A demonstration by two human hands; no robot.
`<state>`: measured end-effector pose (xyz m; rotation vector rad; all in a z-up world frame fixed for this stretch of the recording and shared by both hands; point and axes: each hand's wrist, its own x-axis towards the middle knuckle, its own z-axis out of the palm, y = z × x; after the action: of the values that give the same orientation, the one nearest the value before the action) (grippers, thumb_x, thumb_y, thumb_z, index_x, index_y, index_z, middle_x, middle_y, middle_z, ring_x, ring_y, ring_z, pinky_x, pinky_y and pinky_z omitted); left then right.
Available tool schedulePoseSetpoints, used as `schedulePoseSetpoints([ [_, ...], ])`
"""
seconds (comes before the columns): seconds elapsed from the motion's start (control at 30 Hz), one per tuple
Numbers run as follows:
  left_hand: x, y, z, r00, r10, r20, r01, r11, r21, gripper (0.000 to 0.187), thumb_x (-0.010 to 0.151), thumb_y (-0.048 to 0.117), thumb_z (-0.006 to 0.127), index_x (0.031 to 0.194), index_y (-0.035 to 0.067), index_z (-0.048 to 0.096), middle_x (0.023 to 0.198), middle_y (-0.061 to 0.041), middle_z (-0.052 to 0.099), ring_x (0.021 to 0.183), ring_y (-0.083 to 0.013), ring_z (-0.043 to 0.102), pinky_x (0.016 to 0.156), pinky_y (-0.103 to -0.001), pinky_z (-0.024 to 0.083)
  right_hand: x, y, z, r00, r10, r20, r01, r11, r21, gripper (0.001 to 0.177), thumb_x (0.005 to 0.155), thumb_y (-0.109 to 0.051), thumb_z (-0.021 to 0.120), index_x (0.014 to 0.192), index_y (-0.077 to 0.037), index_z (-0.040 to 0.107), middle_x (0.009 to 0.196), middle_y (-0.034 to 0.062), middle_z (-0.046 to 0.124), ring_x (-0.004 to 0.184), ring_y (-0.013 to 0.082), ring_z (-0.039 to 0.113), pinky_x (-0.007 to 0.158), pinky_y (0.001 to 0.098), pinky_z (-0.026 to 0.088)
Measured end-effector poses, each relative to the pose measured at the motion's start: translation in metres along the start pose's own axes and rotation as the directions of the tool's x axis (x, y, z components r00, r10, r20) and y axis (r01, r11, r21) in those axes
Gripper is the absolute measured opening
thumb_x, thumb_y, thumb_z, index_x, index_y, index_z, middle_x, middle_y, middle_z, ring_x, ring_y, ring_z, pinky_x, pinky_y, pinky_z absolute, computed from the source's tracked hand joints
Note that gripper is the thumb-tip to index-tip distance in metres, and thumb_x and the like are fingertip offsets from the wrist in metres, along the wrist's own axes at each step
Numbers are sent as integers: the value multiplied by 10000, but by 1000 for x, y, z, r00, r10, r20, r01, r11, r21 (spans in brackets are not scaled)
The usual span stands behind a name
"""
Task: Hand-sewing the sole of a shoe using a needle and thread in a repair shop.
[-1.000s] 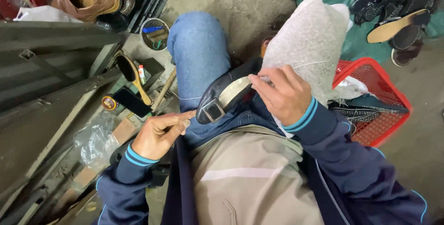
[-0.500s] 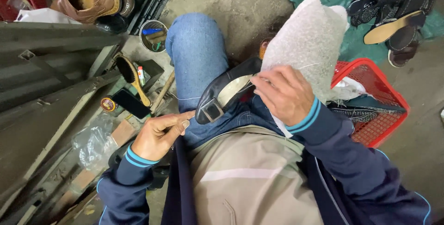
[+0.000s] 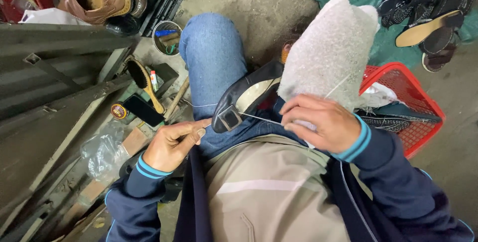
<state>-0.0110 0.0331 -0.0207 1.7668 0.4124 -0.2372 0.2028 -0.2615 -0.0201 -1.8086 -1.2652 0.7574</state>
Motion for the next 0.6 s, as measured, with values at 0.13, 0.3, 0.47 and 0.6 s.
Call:
schedulePoseSetpoints([
  [0.13,1,-1,2,1000,-2,-11,2,1000,-11,258,961,87,652,1185,81,779,642,-105,744,496,-111,546,440,-274,432,2,-23,-12,998,30,46,-51,836,546,126,953,-118,622,957,-57,732,1216,172,751,854,205,733,739,394,619],
  [0.3,1,-5,3,999,-8,-36,6,999,-45,243,956,81,671,1170,91,785,660,-111,758,501,-99,529,445,-267,420,16,-20,20,976,216,4,-163,724,670,139,944,-68,666,1014,-12,773,907,146,804,814,159,708,748,401,627],
  [0.47,0,-22,3,999,13,-49,-18,995,-99,224,928,53,708,1137,50,789,683,-101,758,503,-68,521,419,-220,404,44,9,78,900,435,29,-342,664,665,168,961,-23,644,1094,-17,746,934,180,798,831,217,774,733,342,659],
  [0.6,-1,-32,-1,998,30,-51,-37,987,-154,216,906,36,736,1116,44,790,693,-94,753,474,-52,527,413,-195,419,52,14,97,889,454,63,-403,707,581,165,946,-37,656,1067,-64,765,851,114,780,693,148,745,585,279,643],
])
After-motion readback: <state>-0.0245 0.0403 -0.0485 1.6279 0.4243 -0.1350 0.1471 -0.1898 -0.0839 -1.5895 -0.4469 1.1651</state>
